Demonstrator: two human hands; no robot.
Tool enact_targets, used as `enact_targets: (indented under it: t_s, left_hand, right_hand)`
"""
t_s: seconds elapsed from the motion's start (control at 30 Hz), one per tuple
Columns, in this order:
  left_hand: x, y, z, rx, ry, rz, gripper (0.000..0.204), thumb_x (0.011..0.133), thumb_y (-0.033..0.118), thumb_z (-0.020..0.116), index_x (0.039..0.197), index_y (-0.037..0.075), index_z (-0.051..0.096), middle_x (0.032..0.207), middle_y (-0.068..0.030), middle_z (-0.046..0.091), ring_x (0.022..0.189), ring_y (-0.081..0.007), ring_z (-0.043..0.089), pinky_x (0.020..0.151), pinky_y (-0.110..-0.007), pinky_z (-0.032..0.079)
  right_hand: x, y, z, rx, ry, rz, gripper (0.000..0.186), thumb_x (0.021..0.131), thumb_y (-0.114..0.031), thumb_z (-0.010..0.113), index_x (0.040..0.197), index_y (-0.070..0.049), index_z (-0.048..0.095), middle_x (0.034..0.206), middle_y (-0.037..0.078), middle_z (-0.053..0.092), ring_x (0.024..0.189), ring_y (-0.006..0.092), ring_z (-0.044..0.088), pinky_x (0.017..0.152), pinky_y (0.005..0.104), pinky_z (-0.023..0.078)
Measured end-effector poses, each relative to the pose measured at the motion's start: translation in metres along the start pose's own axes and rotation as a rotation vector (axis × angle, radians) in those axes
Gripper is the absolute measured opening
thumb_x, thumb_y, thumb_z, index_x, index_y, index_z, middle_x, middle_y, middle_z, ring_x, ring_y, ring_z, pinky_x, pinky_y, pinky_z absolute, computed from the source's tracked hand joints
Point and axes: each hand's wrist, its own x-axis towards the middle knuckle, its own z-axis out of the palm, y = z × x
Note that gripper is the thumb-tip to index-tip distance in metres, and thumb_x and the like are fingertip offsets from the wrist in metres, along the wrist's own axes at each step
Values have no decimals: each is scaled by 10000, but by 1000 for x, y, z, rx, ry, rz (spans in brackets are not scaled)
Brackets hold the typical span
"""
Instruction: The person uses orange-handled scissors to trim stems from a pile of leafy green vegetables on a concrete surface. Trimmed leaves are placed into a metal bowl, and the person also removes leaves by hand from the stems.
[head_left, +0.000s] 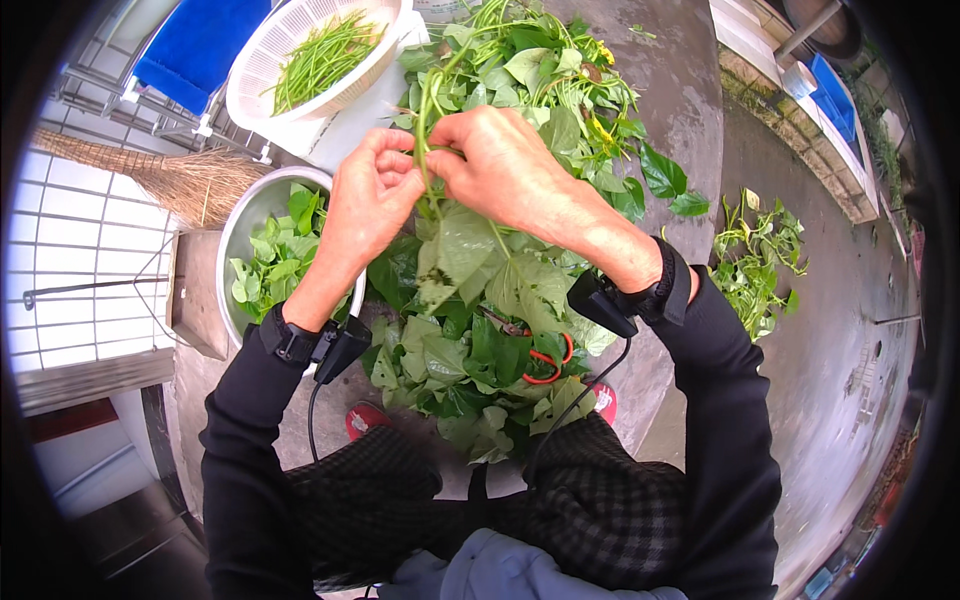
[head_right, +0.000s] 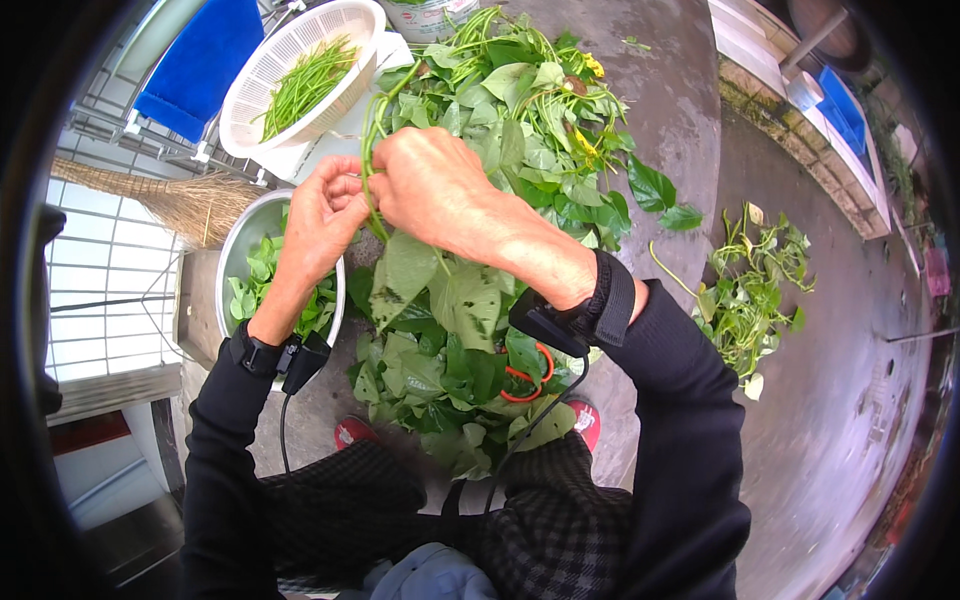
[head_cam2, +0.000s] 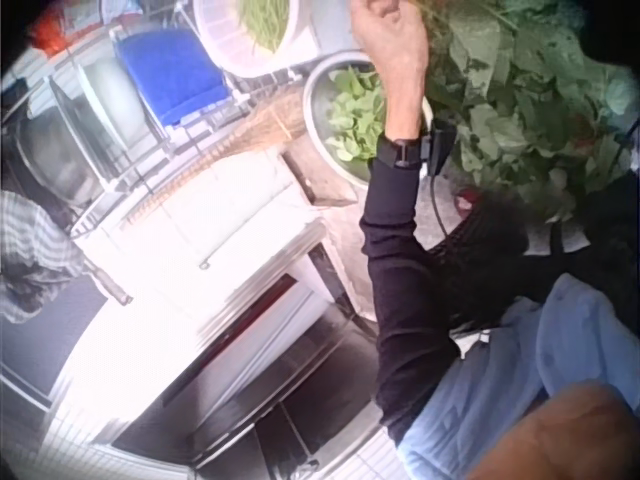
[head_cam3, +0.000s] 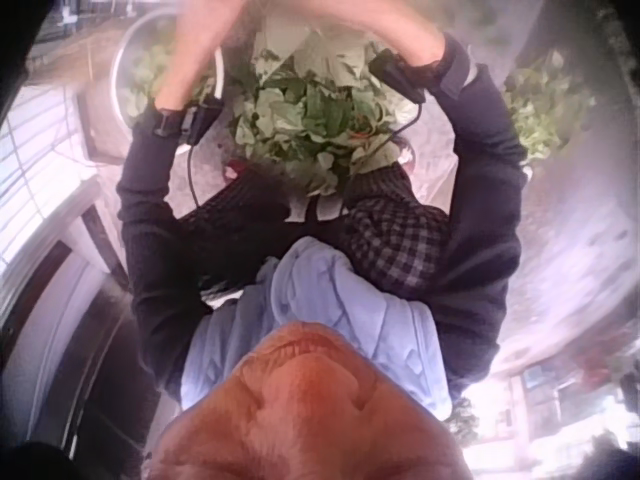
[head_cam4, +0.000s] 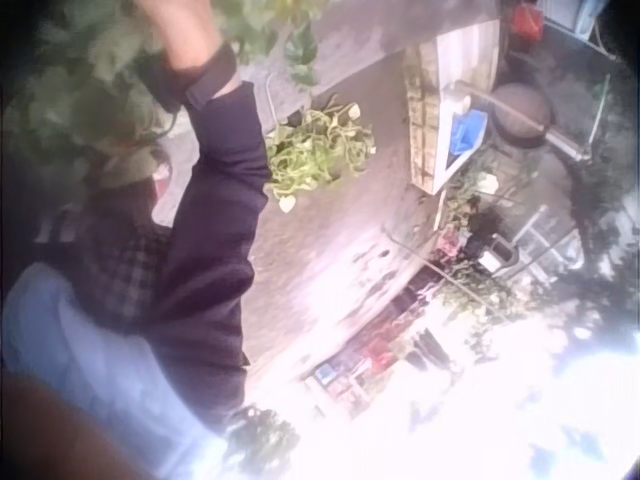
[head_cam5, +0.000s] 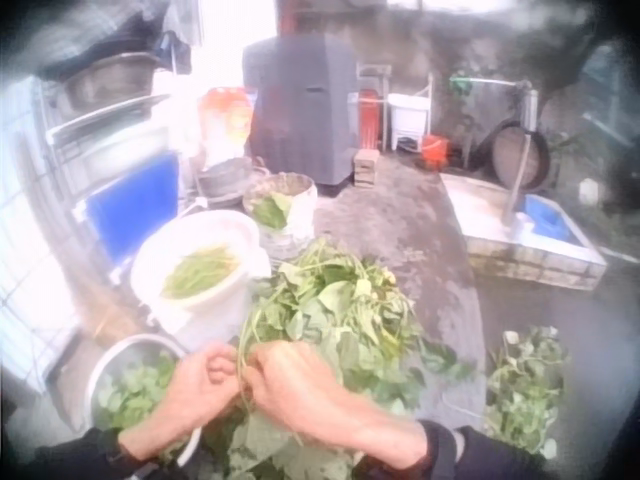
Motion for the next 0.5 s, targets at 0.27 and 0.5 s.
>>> enact_targets:
  t_s: [0.27, 0.5]
  left_hand:
    - [9, -12, -37, -13, -68, -7, 128, 856, 49, 604, 968, -14, 600, 782, -40, 644, 708, -77, 603, 650, -210, 477]
    - [10, -32, -39, -205, -137, -109, 133, 847, 71, 635, 968, 31, 600, 835, 1, 639, 706, -33, 552, 612, -179, 428]
  right_hand:
    - [-8, 36, -32, -335, 158, -38, 96, 843, -138, 583, 887, -57, 611, 719, 140, 619, 677, 278, 612, 594, 371, 482]
    - [-32, 59, -22, 510, -348, 378, 196, 862, -248, 626, 876, -53, 635, 774, 24, 641, 632, 67, 515, 584, 242, 449]
